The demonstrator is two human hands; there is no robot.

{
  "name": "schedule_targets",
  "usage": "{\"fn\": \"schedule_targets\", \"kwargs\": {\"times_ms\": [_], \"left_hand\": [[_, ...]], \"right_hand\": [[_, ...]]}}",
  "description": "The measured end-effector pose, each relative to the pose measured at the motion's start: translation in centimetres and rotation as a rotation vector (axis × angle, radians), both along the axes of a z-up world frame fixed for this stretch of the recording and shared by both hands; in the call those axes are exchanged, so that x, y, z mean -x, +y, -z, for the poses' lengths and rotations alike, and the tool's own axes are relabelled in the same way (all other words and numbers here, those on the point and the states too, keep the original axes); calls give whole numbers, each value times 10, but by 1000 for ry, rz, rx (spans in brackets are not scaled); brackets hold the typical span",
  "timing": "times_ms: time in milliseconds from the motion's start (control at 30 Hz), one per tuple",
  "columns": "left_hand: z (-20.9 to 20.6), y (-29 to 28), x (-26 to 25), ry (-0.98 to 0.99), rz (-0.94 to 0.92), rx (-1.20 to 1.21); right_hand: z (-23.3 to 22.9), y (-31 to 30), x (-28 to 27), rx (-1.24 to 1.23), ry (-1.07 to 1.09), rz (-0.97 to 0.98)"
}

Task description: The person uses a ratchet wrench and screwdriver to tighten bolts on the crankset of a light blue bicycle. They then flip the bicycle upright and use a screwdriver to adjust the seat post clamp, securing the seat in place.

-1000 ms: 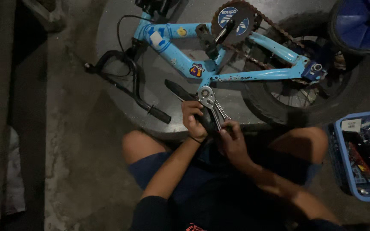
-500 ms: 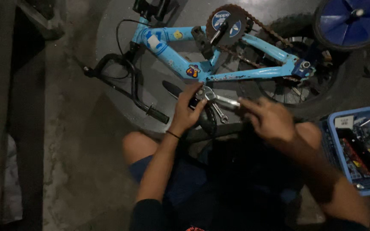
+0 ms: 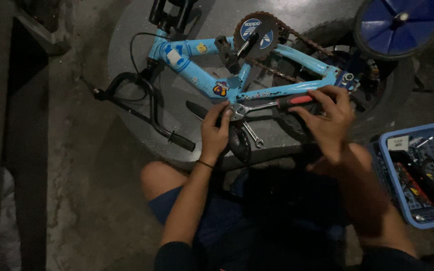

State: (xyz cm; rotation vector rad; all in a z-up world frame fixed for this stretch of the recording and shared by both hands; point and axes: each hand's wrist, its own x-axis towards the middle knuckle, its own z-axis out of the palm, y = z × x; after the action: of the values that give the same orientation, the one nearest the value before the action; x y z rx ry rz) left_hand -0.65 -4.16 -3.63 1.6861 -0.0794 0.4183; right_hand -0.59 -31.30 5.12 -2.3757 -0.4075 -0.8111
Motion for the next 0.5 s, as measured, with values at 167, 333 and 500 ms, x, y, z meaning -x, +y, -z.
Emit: {"fn": "schedule_targets", "kwargs": {"times_ms": [167, 333, 500], "left_hand": [[1, -1, 1, 9, -66, -64], [4, -3, 28, -369, -79, -126], [22, -13, 33, -478, 63, -146]], "right_hand": [[5, 5, 2, 22, -77, 64], [0, 3, 1, -58, 14, 0], [-5, -8, 10, 25, 215, -4]]}}
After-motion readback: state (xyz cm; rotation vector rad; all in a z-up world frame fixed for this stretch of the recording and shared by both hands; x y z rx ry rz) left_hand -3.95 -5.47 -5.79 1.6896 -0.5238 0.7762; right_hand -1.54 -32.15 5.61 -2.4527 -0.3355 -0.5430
